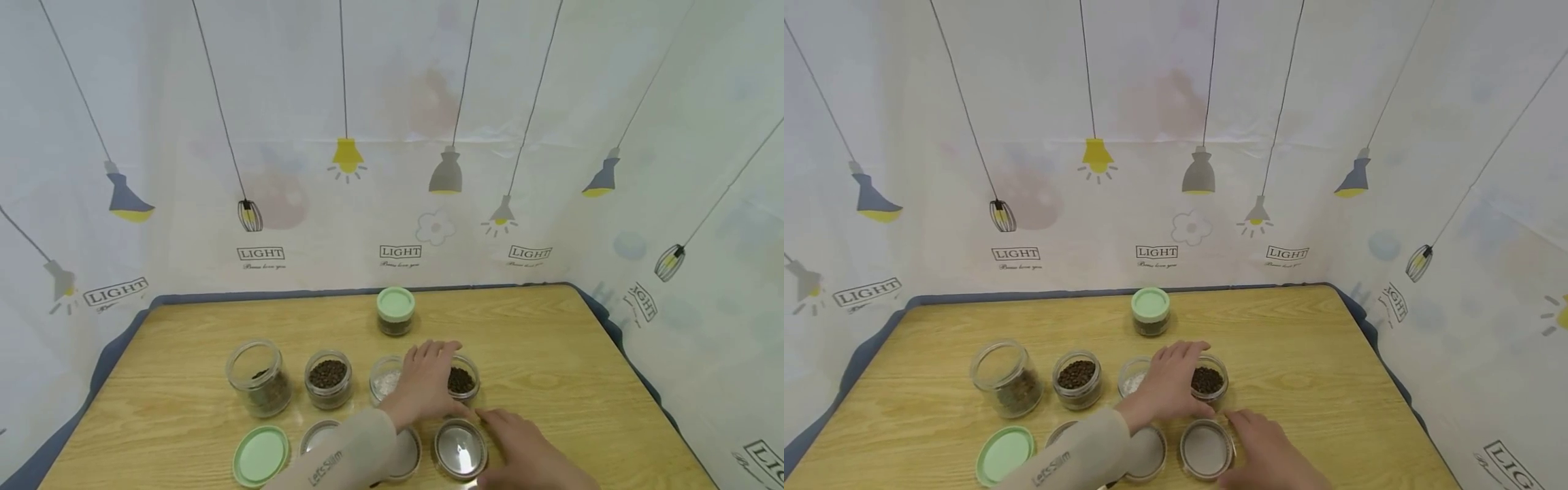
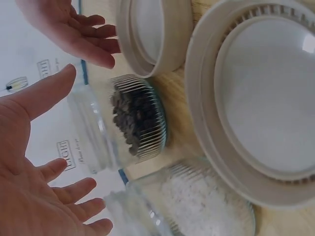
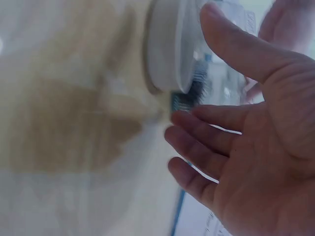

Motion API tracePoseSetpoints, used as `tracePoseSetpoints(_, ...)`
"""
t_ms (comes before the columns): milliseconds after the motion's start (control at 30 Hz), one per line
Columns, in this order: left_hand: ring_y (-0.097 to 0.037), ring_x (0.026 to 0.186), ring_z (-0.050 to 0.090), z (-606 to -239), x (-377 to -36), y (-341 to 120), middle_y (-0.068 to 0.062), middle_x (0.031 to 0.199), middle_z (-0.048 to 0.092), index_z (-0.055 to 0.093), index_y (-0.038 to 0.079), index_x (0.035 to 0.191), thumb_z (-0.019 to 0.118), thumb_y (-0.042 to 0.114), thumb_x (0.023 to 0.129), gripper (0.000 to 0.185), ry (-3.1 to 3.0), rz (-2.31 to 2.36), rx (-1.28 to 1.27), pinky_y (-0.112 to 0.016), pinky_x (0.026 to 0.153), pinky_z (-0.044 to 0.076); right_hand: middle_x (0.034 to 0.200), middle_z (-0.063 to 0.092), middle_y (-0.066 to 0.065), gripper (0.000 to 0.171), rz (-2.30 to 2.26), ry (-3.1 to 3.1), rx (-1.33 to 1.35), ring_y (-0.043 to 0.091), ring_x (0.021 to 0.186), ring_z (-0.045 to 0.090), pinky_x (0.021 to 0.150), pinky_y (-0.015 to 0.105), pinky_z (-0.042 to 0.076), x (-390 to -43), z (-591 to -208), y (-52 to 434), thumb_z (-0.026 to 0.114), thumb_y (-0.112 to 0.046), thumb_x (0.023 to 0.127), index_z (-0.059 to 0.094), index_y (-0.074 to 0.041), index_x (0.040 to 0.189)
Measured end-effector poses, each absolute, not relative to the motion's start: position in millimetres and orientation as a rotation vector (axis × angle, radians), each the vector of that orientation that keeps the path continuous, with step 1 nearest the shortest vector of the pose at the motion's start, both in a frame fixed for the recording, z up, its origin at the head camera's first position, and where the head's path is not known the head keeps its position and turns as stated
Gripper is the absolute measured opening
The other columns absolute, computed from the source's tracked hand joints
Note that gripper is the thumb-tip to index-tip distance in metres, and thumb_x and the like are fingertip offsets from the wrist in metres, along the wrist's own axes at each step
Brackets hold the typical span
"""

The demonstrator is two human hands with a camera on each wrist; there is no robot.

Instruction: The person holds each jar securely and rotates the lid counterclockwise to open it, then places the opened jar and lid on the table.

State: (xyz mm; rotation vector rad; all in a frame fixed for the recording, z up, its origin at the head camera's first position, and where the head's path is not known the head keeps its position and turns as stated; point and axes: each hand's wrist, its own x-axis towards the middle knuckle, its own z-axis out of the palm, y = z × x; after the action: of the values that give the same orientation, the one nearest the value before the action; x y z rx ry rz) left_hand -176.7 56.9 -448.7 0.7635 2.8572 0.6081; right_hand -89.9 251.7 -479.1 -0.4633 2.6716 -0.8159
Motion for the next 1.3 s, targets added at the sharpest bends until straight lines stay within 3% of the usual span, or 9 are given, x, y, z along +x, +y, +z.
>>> tracePoseSetpoints(300, -0.025, 0.14, 0.04, -418.8, -172.4, 32.6, -0.005, 0.149, 0.045, 0.038, 0.019, 0.146, 0.085, 0.044, 0.071, 0.092, 2.814, 0.737, 0.784, -0.048, 0.117, 0.029, 0.134, 0.055, 0.023, 0.089, -0.901, 2.6, -0.417, 0.042, 0.118, 0.055, 0.091, 0.057, 0.048, -101.0, -447.9, 276.6, 0.078, -0.044, 0.077, 0.041, 0.004, 0.142)
tracePoseSetpoints(467, -0.028, 0.137, 0.043, -405.1, -178.0, 16.1, -0.005, 0.149, 0.045, 0.039, 0.018, 0.146, 0.083, 0.043, 0.073, 0.089, 2.817, 0.805, 0.736, -0.05, 0.114, 0.035, 0.136, 0.053, 0.027, 0.089, -0.937, 2.62, -0.429, 0.046, 0.12, 0.053, 0.093, 0.059, 0.048, -106.2, -432.9, 279.2, 0.075, -0.046, 0.08, 0.039, 0.004, 0.144)
tracePoseSetpoints(767, -0.031, 0.133, 0.047, -383.5, -195.9, -14.6, -0.008, 0.147, 0.047, 0.04, 0.015, 0.145, 0.082, 0.034, 0.075, 0.083, 2.82, 0.939, 0.64, -0.05, 0.11, 0.039, 0.134, 0.056, 0.02, 0.086, -0.876, 2.737, -0.512, 0.04, 0.119, 0.055, 0.095, 0.055, 0.048, -126.9, -415.0, 272.1, 0.072, -0.051, 0.082, 0.04, 0.001, 0.144)
tracePoseSetpoints(1067, -0.032, 0.132, 0.047, -374.0, -204.2, -37.2, -0.009, 0.147, 0.046, 0.043, 0.015, 0.142, 0.082, 0.032, 0.075, 0.079, 2.861, 0.932, 0.512, -0.05, 0.108, 0.041, 0.138, 0.051, 0.024, 0.08, -0.906, 2.725, -0.6, 0.042, 0.123, 0.051, 0.096, 0.057, 0.046, -187.9, -402.2, 252.5, 0.068, -0.042, 0.089, 0.034, 0.001, 0.147)
tracePoseSetpoints(1300, -0.032, 0.134, 0.045, -371.5, -199.9, -48.3, -0.008, 0.148, 0.046, 0.044, 0.015, 0.142, 0.082, 0.031, 0.075, 0.078, 2.882, 0.926, 0.515, -0.05, 0.111, 0.038, 0.145, 0.044, 0.027, 0.088, -0.878, 2.667, -0.613, 0.044, 0.13, 0.045, 0.103, 0.059, 0.04, -244.5, -416.9, 239.7, 0.068, -0.049, 0.087, 0.031, 0.002, 0.149)
